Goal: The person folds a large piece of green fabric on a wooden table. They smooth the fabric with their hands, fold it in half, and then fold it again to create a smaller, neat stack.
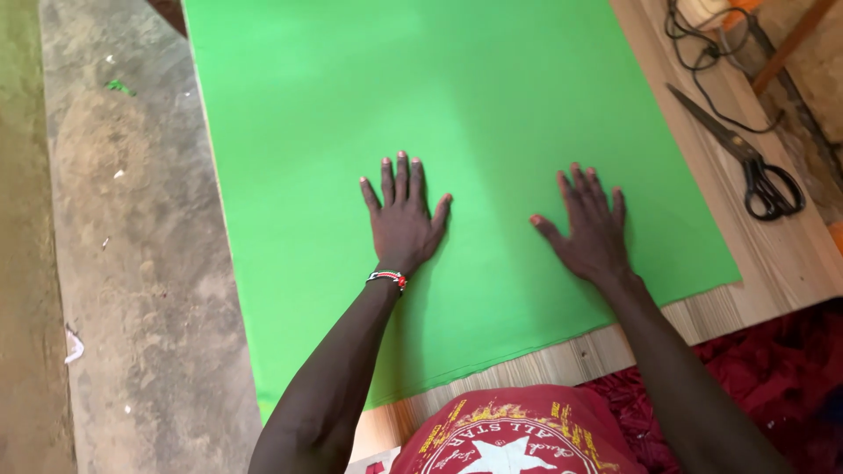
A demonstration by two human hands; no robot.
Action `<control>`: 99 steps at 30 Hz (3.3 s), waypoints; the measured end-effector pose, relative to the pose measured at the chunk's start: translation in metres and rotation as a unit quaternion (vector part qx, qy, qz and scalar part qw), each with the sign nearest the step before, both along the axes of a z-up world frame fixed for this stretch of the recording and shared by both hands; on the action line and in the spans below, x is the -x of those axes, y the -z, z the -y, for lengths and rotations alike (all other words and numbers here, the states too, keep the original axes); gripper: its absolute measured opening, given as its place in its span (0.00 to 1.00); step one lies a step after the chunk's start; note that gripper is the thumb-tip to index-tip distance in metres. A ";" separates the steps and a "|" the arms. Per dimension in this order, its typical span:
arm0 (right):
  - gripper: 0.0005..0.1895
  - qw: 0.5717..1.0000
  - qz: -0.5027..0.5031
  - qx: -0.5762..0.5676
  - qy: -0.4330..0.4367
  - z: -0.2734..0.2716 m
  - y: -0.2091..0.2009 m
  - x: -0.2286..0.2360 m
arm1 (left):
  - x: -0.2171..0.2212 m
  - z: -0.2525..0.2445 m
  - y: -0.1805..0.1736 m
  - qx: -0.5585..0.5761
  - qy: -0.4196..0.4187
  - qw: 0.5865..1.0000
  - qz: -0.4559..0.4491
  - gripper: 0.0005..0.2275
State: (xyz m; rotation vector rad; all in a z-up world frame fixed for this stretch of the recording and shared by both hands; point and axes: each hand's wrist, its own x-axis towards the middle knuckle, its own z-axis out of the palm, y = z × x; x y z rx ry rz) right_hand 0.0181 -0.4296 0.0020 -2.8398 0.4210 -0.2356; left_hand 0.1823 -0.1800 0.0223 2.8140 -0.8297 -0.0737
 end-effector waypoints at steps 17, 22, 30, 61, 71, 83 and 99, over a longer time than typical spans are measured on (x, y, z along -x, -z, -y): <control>0.41 0.979 -0.041 0.033 0.199 0.042 0.003 0.100 | -0.001 0.007 0.005 -0.020 -0.013 1.000 -0.012 0.35; 0.39 0.969 -0.020 0.019 0.244 0.045 0.003 0.125 | 0.001 0.008 0.005 -0.025 -0.016 1.000 -0.011 0.34; 0.40 0.964 -0.001 0.012 0.266 0.046 0.012 0.137 | 0.003 0.007 0.005 -0.019 -0.018 1.000 -0.008 0.34; 0.35 0.953 0.101 0.067 0.276 0.040 0.014 0.154 | 0.052 -0.011 0.022 0.047 0.152 0.984 0.077 0.36; 0.37 0.954 0.103 0.032 0.279 0.037 0.011 0.155 | 0.145 -0.059 -0.012 0.132 0.332 0.925 -0.128 0.30; 0.36 0.952 0.103 0.019 0.288 0.037 0.016 0.158 | 0.073 0.038 0.034 0.134 0.184 0.973 0.049 0.37; 0.33 0.955 0.110 0.057 0.269 0.040 0.018 0.159 | 0.167 -0.034 0.010 0.275 0.290 0.903 -0.158 0.34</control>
